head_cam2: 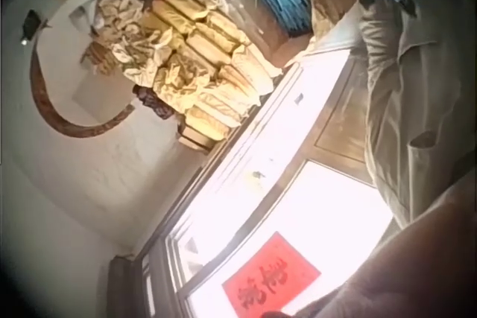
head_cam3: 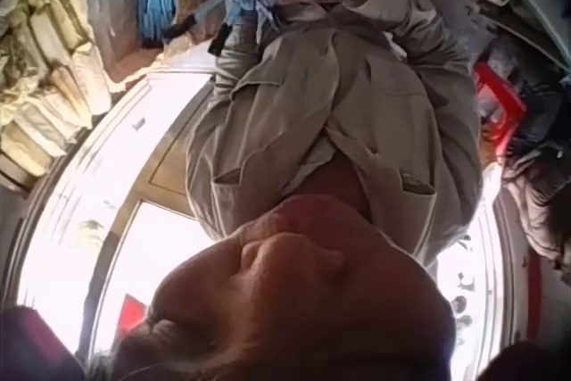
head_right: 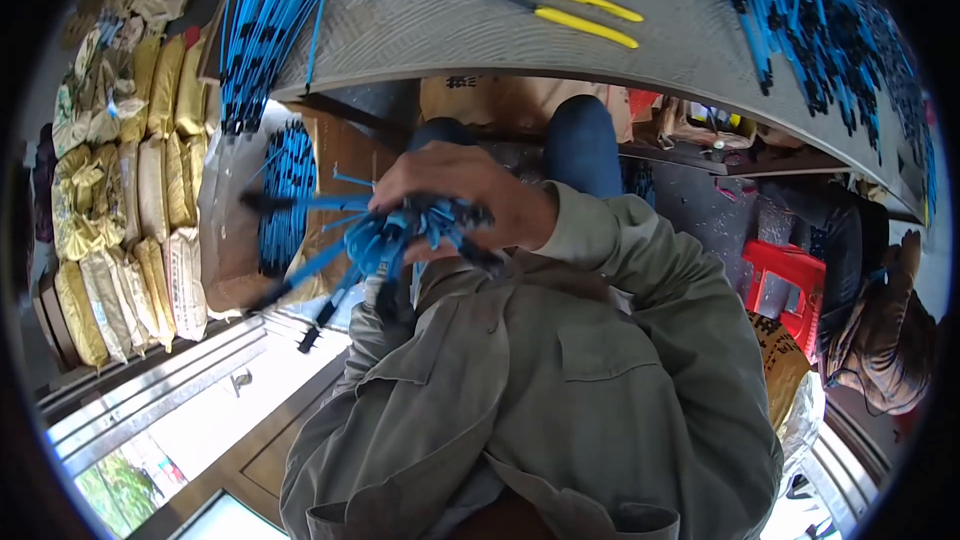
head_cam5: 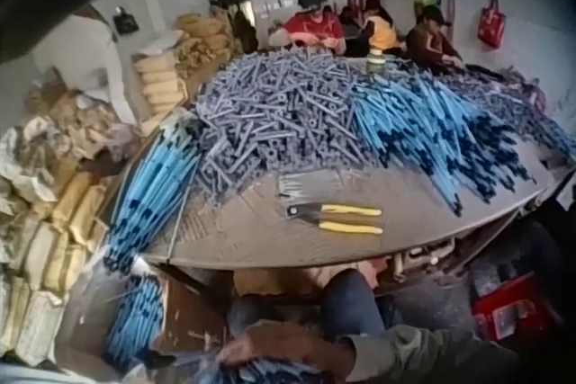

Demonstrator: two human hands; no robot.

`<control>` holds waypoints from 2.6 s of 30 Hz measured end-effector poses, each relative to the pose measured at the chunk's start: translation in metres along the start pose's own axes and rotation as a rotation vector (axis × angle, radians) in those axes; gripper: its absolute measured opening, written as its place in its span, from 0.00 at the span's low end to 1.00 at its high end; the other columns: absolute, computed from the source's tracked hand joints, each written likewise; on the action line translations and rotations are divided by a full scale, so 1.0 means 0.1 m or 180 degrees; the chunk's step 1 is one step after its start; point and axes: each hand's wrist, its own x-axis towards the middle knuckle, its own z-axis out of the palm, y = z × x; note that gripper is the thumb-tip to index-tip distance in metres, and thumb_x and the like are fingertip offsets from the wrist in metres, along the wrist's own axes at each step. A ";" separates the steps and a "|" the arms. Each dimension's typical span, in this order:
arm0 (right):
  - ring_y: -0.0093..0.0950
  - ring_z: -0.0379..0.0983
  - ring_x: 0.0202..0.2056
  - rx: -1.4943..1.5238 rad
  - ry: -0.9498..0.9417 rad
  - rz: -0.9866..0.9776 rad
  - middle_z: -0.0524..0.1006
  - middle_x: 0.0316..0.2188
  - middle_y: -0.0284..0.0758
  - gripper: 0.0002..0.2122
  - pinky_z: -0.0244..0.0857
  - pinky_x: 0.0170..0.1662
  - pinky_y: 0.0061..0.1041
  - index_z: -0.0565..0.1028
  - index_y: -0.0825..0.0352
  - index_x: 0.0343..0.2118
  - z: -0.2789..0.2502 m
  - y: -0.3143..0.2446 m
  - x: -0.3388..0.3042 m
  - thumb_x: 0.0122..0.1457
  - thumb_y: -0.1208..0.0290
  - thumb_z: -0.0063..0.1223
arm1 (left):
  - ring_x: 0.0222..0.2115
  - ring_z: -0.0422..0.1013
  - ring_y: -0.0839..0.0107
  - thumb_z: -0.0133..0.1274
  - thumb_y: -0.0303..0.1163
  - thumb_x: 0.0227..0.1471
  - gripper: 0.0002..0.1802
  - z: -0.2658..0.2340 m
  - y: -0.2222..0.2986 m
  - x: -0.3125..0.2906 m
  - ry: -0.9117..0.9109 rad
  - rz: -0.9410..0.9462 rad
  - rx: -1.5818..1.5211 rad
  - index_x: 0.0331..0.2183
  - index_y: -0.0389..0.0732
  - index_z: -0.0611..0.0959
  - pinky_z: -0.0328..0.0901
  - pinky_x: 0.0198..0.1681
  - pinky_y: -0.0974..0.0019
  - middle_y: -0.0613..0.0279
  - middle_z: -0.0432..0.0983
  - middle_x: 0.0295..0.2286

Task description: The person assembles blue rods into black hub components using pliers to secure them, creating assembled frames.

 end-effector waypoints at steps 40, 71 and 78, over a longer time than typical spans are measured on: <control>0.32 0.70 0.28 -0.0666 -0.0552 0.0238 0.72 0.26 0.33 0.14 0.62 0.33 0.27 0.71 0.63 0.29 0.01 0.27 0.27 0.42 0.66 0.64 | 0.19 0.67 0.75 0.58 0.40 0.45 0.16 1.14 0.96 -0.33 -0.1618 0.0251 0.1499 0.23 0.37 0.73 0.60 0.23 0.73 0.63 0.71 0.20; 0.24 0.71 0.23 -0.1935 0.0559 0.1160 0.72 0.26 0.35 0.14 0.63 0.24 0.25 0.68 0.66 0.35 0.35 0.68 -0.42 0.49 0.65 0.58 | 0.27 0.67 0.82 0.59 0.22 0.42 0.20 1.58 0.70 -0.08 0.0820 0.1666 0.1376 0.40 0.32 0.76 0.62 0.30 0.78 0.65 0.74 0.31; 0.40 0.71 0.26 -0.2458 0.0398 0.1312 0.69 0.25 0.40 0.13 0.64 0.25 0.37 0.64 0.66 0.33 0.52 1.05 -0.49 0.50 0.66 0.54 | 0.28 0.67 0.82 0.57 0.21 0.44 0.19 1.57 0.48 0.04 0.0773 0.2378 0.1114 0.42 0.32 0.75 0.64 0.32 0.76 0.64 0.74 0.32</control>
